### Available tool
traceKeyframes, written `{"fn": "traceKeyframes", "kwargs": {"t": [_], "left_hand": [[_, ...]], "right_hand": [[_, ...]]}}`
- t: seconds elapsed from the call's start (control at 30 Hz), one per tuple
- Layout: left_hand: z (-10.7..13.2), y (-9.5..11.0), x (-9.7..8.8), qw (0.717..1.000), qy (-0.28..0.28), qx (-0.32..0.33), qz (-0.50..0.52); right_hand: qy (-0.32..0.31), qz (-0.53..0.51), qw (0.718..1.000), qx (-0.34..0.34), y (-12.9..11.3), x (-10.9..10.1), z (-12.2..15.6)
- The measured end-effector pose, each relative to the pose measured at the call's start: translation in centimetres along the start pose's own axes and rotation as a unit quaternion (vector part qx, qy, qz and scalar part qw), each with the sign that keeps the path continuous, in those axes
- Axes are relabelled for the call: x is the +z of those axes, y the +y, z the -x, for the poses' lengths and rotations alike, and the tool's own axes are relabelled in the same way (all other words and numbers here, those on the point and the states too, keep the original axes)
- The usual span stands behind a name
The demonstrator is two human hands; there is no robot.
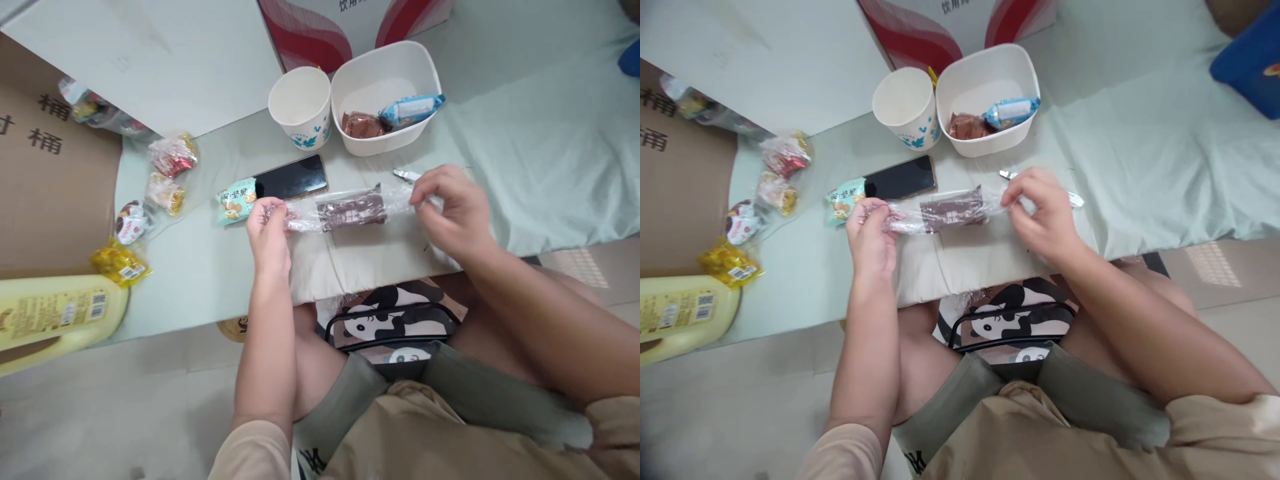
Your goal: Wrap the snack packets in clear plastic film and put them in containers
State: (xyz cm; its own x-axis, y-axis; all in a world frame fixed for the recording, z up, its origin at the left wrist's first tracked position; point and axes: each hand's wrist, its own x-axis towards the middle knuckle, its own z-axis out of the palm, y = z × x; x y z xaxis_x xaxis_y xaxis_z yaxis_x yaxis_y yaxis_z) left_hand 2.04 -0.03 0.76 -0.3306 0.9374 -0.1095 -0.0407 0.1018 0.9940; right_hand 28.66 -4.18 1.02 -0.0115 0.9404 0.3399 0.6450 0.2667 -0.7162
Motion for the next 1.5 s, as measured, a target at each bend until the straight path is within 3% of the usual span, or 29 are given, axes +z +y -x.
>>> {"fn": "traceKeyframes", "kwargs": {"t": [0.1,0.2,0.33,0.43,0.53,0.7,0.83,0.97,1.1,1.2,1.33,1.4,1.5], "left_hand": [[-0.3,-0.1,-0.3,1.0,0.006,-0.009,0.0],[-0.4,-0.4,-0.4,1.0,-0.003,0.0,-0.017],[-0.5,-0.8,-0.7,0.994,-0.036,0.074,-0.077],[-0.4,-1.0,-0.9,0.969,-0.101,0.147,-0.171],[-0.3,-1.3,-1.0,0.943,-0.134,0.188,-0.241],[-0.3,-1.6,-1.0,0.928,-0.11,0.252,-0.251],[-0.4,-1.4,-1.1,0.904,-0.084,0.344,-0.238],[0.0,-0.5,-1.3,0.867,-0.06,0.431,-0.244],[1.0,0.2,-1.6,0.844,-0.058,0.478,-0.237],[1.8,0.4,-2.4,0.862,-0.087,0.448,-0.22],[2.5,0.7,-3.6,0.916,-0.212,0.271,-0.205],[2.7,1.0,-3.9,0.916,-0.258,0.184,-0.246],[2.7,1.3,-3.9,0.898,-0.277,0.117,-0.322]], "right_hand": [[0.065,-0.007,0.997,0.05,0.4,-0.5,-0.5],[0.077,-0.007,0.996,0.051,0.7,-0.4,-0.6],[0.097,-0.035,0.994,0.038,0.8,-0.4,-0.4],[0.057,-0.071,0.996,0.015,0.5,-0.4,-0.2],[-0.009,0.019,0.999,0.031,0.5,0.0,-0.2],[-0.082,0.154,0.984,0.023,1.6,0.7,-0.1],[-0.046,0.199,0.978,-0.045,1.9,0.7,-0.2],[0.013,0.172,0.98,-0.102,1.0,0.2,-0.2],[0.006,0.098,0.985,-0.142,-0.3,-0.6,0.6],[-0.063,0.05,0.981,-0.176,-1.0,-1.4,1.2],[-0.202,0.008,0.954,-0.221,-1.6,-2.4,1.3],[-0.267,0.019,0.942,-0.204,-1.7,-2.8,1.3],[-0.361,0.108,0.913,-0.154,-1.8,-3.0,1.5]]}}
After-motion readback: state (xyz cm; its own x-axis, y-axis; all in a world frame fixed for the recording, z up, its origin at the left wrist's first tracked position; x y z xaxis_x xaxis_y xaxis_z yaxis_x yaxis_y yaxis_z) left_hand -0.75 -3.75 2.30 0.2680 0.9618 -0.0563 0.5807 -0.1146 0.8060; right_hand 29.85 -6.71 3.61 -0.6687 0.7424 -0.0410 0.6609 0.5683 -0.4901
